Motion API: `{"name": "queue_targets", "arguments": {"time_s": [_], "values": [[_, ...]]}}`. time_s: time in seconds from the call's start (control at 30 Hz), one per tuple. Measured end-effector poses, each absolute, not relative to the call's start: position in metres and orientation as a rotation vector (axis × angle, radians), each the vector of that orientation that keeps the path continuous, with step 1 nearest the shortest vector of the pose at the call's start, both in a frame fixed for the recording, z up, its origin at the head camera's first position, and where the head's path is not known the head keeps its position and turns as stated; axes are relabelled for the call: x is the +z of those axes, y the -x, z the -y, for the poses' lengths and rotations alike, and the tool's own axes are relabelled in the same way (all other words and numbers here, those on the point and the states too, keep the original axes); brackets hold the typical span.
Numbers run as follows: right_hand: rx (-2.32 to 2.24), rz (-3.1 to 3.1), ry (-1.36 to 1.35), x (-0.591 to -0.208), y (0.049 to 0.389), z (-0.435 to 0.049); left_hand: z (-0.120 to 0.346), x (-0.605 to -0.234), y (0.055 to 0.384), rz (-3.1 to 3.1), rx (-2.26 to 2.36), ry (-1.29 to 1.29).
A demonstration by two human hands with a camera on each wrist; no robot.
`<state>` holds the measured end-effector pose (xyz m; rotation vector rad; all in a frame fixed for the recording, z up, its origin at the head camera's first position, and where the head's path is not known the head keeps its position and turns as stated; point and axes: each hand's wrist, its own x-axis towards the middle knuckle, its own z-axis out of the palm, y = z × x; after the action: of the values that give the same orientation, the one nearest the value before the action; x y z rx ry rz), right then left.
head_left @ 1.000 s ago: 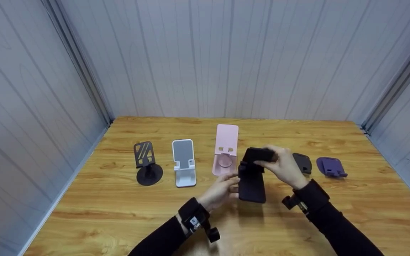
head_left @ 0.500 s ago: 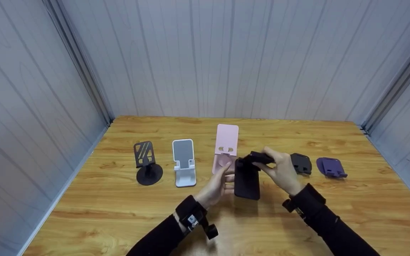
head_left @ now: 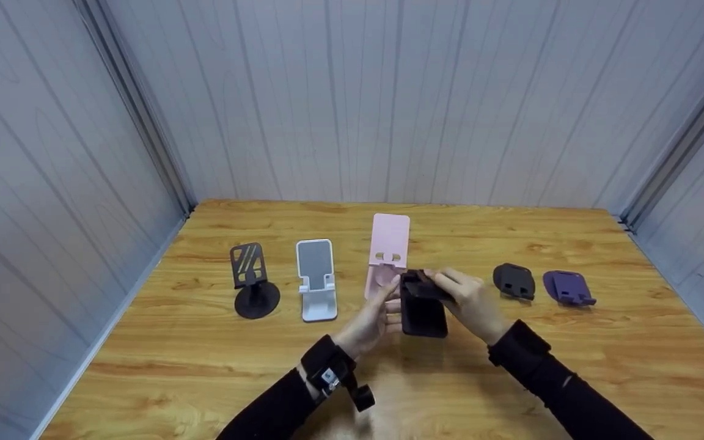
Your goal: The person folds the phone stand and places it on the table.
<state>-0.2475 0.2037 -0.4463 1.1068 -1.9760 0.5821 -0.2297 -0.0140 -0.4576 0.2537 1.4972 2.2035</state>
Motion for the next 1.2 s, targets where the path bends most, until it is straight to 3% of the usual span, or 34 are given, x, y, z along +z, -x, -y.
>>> {"name": "queue_targets", "arguments": {"time_s": [0.4, 0.7, 0.83, 1.03, 1.2], "values": [[0.501, 1.972, -1.164, -0.454, 0.253, -0.2, 0.017, -0.465, 0.234, -1.433, 2.199, -0.254], [0.788, 2.347, -1.193, -0.425, 0.246, -0.218, 0.018, -0.464, 0.239, -1.384, 2.266, -0.21], [1.13, 2.592, -1.005, -0.416, 0.244, -0.229, 0.019, -0.464, 0.24, -1.428, 2.302, -0.197], [2.147, 2.731, -0.534, -0.416, 0.24, -0.231, 0.023, -0.464, 0.242, -1.492, 2.267, -0.213], [2.5, 2.692, -0.408, -0.424, 0.24, -0.231, 0.022, -0.464, 0.243, -1.501, 2.233, -0.246]]}}
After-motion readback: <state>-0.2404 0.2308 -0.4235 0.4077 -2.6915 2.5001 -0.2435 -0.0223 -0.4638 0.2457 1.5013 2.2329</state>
